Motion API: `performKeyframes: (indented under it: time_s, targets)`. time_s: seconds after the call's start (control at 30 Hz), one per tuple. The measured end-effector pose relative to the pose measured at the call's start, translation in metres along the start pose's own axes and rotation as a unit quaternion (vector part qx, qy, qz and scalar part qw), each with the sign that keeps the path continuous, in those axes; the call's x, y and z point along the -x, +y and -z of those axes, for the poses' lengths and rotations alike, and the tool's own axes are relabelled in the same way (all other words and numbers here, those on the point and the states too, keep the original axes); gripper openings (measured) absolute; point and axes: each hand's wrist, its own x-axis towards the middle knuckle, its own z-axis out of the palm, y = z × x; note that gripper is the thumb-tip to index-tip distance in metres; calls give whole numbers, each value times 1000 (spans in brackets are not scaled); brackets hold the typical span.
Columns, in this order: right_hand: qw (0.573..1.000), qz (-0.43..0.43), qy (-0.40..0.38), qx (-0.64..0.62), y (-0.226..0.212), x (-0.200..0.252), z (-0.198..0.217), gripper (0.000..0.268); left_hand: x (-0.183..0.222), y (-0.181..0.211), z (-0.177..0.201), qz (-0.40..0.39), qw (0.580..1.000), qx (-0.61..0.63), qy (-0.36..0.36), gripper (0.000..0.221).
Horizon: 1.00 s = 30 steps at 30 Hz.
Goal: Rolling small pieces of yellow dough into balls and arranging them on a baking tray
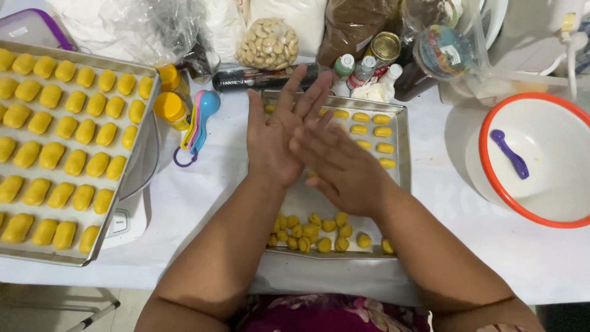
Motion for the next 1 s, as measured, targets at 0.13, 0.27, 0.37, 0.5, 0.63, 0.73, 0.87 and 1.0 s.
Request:
performKeyframes:
  time_s: [0.13, 0.27, 0.37, 0.5, 0.63, 0.73, 0.87, 1.0]
  targets:
    - [985, 46, -23, -163, -1, 0, -12, 55, -5, -6, 16, 41, 994, -76, -69, 88]
    - [999, -37, -15, -9, 11, 4, -9, 57, 4, 4, -16, -3, 999, 20, 41, 89]
    - [973, 68, 8, -221, -16, -9, 5, 50, -5, 0, 10, 15, 1000, -21, -9, 90]
    - [992, 28, -23, -123, 3, 2, -16, 58, -1, -1, 7, 81, 990, 46, -108, 91]
    - [994, 45, -16, -94, -7, -2, -8, 55, -3, 4, 15, 58, 992, 71, -86, 88]
    - [996, 52, -13, -75, 3, 2, -17, 53, 0, 5, 1, 56, 994, 50, -81, 89]
    - [998, 48, -24, -26, -1, 8, -17, 56, -6, 1, 22, 35, 993, 2, -116, 86]
    - [994, 104, -26, -15, -1, -1, -13, 54, -3, 3, 19, 42, 990, -81, -110, 89]
